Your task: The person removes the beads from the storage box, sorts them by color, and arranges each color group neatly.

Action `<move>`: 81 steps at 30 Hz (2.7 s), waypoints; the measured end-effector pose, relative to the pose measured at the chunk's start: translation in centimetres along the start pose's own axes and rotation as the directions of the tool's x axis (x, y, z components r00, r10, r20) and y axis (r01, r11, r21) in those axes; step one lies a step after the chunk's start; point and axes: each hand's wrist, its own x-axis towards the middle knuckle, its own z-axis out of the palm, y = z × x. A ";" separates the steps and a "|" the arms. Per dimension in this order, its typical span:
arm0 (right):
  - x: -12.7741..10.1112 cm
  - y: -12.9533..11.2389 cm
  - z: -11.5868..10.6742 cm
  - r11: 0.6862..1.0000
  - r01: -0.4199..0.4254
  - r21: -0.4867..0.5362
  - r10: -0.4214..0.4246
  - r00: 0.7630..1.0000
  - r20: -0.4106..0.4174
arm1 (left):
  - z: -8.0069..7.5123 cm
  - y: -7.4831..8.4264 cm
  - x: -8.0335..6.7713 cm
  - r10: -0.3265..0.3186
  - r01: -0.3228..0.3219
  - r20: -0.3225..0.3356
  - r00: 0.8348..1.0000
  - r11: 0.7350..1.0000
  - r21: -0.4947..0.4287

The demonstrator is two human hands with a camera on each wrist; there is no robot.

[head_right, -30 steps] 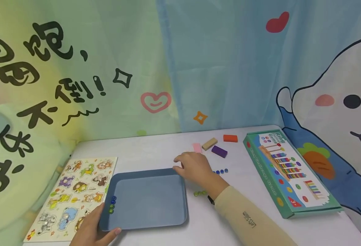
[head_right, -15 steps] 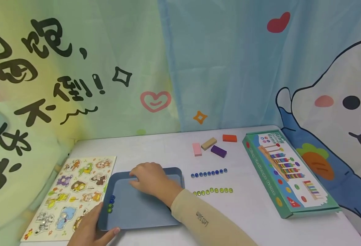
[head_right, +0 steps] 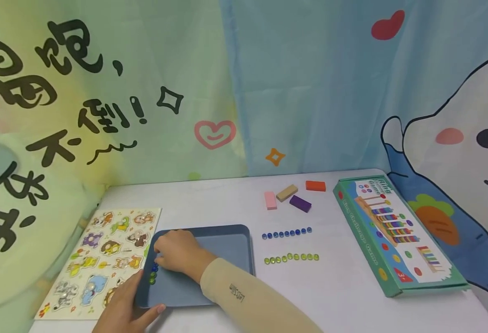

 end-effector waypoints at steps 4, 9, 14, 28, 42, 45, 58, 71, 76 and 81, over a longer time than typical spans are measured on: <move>0.3 -0.2 0.5 1.000 -0.020 0.009 0.020 1.000 0.025 | 0.2 0.1 0.1 -0.005 0.005 0.004 1.000 1.000 0.009; 0.6 -0.3 0.9 0.999 -0.035 0.005 0.034 0.999 0.036 | 0.3 0.3 0.2 -0.006 0.006 0.008 1.000 1.000 -0.011; 0.9 -0.4 1.2 1.000 -0.024 -0.001 0.024 0.999 0.032 | 0.3 0.4 0.2 0.001 -0.001 0.011 1.000 1.000 -0.029; 1.1 0.3 1.6 1.000 0.003 0.026 -0.002 1.000 -0.021 | 0.1 0.6 0.0 -0.006 0.005 -0.009 1.000 1.000 -0.030; -2.3 4.3 -4.2 0.998 -0.015 0.058 0.025 0.982 -0.186 | -0.1 0.6 0.0 -0.008 0.009 -0.013 1.000 1.000 0.009; -3.5 5.8 -5.5 0.995 -0.041 0.090 0.057 0.980 -0.190 | 0.0 0.5 0.1 -0.008 0.008 -0.006 1.000 1.000 0.017; -9.1 13.1 -7.9 0.972 -0.167 0.162 0.210 0.930 -0.301 | 0.1 0.3 0.3 -0.033 0.032 0.047 0.998 0.999 0.019; -15.4 20.5 -9.0 0.909 -0.371 0.193 0.414 0.862 -0.292 | 0.0 0.4 0.6 -0.070 0.068 0.082 0.994 0.997 0.028; -17.8 23.5 -8.4 0.857 -0.454 0.243 0.507 0.828 -0.241 | 0.0 0.4 0.5 -0.056 0.054 0.081 0.995 0.998 0.028; -19.6 25.9 -7.3 0.810 -0.530 0.252 0.575 0.802 -0.163 | 0.1 0.4 0.5 -0.060 0.057 0.082 0.995 0.998 0.034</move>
